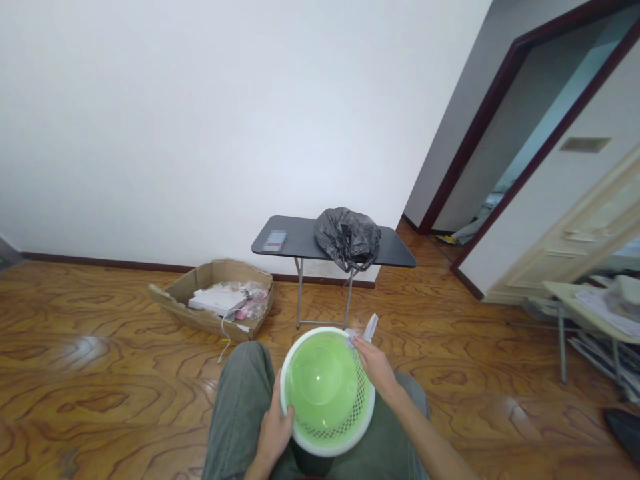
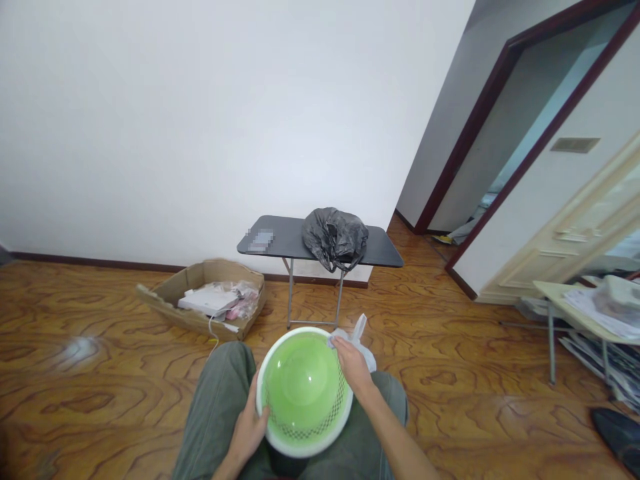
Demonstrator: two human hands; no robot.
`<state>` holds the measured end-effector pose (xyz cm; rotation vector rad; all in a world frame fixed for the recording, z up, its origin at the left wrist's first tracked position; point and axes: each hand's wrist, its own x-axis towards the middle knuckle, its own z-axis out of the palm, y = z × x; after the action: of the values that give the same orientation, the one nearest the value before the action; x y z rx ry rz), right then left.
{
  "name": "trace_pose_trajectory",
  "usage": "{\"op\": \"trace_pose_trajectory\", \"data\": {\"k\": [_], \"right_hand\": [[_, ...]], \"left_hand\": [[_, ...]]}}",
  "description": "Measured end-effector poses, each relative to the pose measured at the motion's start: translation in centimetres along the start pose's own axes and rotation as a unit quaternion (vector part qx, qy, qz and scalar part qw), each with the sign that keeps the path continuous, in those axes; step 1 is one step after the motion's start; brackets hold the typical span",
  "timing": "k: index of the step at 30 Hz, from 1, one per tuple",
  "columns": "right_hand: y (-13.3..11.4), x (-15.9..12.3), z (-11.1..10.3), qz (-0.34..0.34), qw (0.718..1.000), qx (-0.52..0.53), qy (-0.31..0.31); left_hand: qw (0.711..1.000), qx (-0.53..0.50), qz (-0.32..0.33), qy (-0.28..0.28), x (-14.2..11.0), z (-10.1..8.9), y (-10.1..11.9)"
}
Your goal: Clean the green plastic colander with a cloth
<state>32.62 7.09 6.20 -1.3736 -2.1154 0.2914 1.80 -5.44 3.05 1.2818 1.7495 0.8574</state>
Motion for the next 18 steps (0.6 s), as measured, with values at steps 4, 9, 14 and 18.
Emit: {"op": "trace_pose_trajectory", "data": {"k": [4,9,14,18], "right_hand": [[-2.1,3.3,1.2,-0.008,1.0,0.015,-0.004],[-6.9,6.9,5.2,-0.058,0.997,0.006,-0.058],[-12.3,6.7,8.9,-0.19,0.977,-0.016,-0.1],[-13.4,6.5,9.6,-0.239,0.964,-0.031,-0.114]], "left_hand": [[1.0,-0.001,-0.009,0.009,-0.1,-0.1,0.2],[1.0,-0.025,-0.015,0.001,-0.1,0.2,-0.1],[0.998,-0.055,-0.005,-0.012,0.0,0.4,-0.7],[0.999,-0.038,0.009,-0.003,0.0,0.3,-0.5]]}}
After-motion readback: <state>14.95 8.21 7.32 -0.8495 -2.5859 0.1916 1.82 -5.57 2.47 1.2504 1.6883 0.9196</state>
